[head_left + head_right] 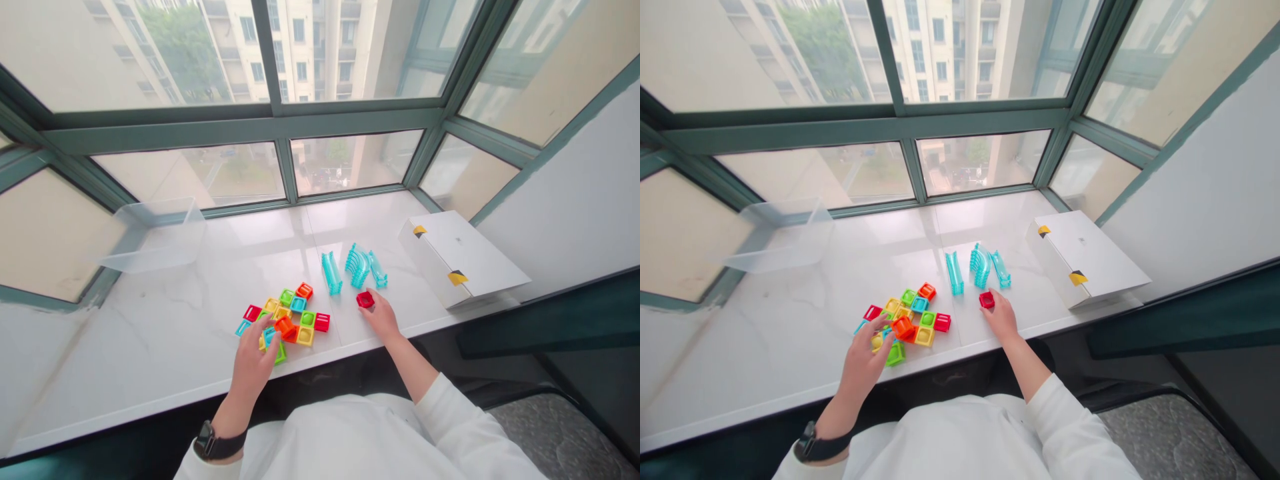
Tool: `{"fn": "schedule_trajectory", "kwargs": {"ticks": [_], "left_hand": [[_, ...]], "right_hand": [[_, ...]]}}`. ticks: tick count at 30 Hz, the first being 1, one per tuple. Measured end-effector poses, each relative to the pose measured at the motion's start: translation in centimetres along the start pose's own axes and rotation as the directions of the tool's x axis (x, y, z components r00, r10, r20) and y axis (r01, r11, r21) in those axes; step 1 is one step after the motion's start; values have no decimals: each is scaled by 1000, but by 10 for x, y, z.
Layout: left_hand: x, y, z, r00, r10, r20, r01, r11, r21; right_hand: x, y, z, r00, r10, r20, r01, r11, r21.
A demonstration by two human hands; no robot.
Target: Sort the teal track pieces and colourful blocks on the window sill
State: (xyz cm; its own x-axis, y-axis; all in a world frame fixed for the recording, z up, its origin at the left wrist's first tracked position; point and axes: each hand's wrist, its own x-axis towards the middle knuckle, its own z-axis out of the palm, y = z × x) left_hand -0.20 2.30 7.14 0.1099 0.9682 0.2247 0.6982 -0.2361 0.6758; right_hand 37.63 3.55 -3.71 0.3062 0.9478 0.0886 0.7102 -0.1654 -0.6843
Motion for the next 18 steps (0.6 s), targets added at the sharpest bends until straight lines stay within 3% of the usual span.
{"fn": "schedule_trajectory", "kwargs": {"ticks": [9, 14, 18], "left_hand": [[-1, -8, 9, 995, 96, 6, -96, 991, 93], [-5, -24, 20, 996, 20, 84, -28, 996, 90], [-8, -34, 31, 994, -38, 101, 30, 996, 81]], "right_hand": [[-3, 2, 6, 999, -42, -18, 41, 998, -38], [-4, -2, 4, 994, -100, -35, 98, 994, -52], [-14, -11, -7, 975, -159, -157, 151, 986, -65]]}}
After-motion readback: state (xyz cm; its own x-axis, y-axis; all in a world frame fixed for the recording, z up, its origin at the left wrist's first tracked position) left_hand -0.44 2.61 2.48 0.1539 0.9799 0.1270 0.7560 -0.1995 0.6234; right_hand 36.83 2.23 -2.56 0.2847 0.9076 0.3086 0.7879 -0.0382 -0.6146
